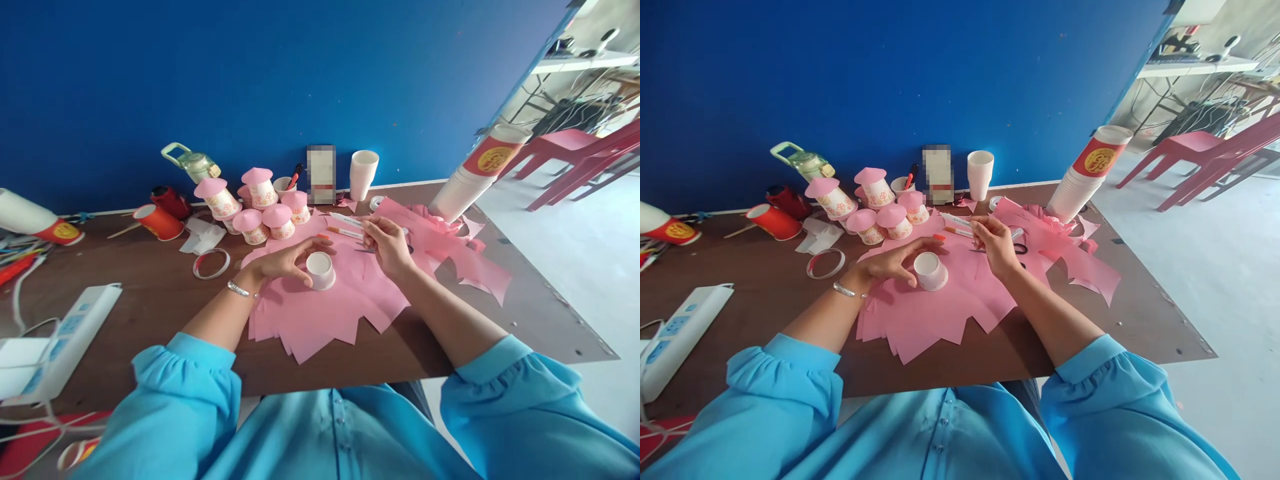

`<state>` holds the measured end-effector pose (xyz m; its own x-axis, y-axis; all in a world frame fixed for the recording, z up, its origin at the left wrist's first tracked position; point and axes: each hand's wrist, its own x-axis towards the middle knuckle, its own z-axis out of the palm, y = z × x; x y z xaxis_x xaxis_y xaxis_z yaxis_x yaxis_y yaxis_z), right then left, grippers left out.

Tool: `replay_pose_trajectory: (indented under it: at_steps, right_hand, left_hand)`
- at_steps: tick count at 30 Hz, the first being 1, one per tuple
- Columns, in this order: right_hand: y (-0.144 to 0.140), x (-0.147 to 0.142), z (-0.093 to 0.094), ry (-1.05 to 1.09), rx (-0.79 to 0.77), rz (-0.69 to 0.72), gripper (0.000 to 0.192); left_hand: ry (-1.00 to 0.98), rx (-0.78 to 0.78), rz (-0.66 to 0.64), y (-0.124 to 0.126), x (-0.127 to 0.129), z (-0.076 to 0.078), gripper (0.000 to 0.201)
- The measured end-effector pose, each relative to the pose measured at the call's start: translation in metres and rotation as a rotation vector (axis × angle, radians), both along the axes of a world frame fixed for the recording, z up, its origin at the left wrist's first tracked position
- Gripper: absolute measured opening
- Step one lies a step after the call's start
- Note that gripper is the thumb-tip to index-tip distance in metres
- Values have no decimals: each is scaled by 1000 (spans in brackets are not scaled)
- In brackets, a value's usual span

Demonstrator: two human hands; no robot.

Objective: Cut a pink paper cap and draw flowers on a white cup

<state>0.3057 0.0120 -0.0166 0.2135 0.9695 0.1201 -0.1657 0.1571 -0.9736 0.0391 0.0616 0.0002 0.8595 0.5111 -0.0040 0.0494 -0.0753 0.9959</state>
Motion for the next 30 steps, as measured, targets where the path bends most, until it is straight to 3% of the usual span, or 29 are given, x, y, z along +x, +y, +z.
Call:
replay_pose_trajectory:
  at_steps: [3,5,9,12,16,19,22,26,30]
  right_hand:
    - [0,-1,4,165,12,19,38]
    - [-1,-2,9,245,39,30,37]
    - [-6,1,20,378,80,16,42]
    - [-10,3,26,426,88,6,50]
    - [-18,2,31,368,86,51,40]
    - [-23,-3,30,248,90,113,37]
    - [-26,-9,28,194,95,135,45]
    - [-30,-11,31,227,126,137,50]
    - [-35,-13,38,296,76,151,37]
  left_hand:
    - [69,25,23,-3,3,-2,67]
    - [5,-74,99,-6,5,-10,59]
    - [-247,-315,290,-15,15,-24,57]
    - [-303,-451,321,-19,24,-27,62]
    - [-422,-604,377,-20,30,-27,62]
    - [-484,-558,344,-23,31,-26,56]
    - [-461,-486,284,-27,30,-24,52]
    - [-445,-462,287,-28,29,-24,59]
    - [-443,-435,327,-24,30,-29,60]
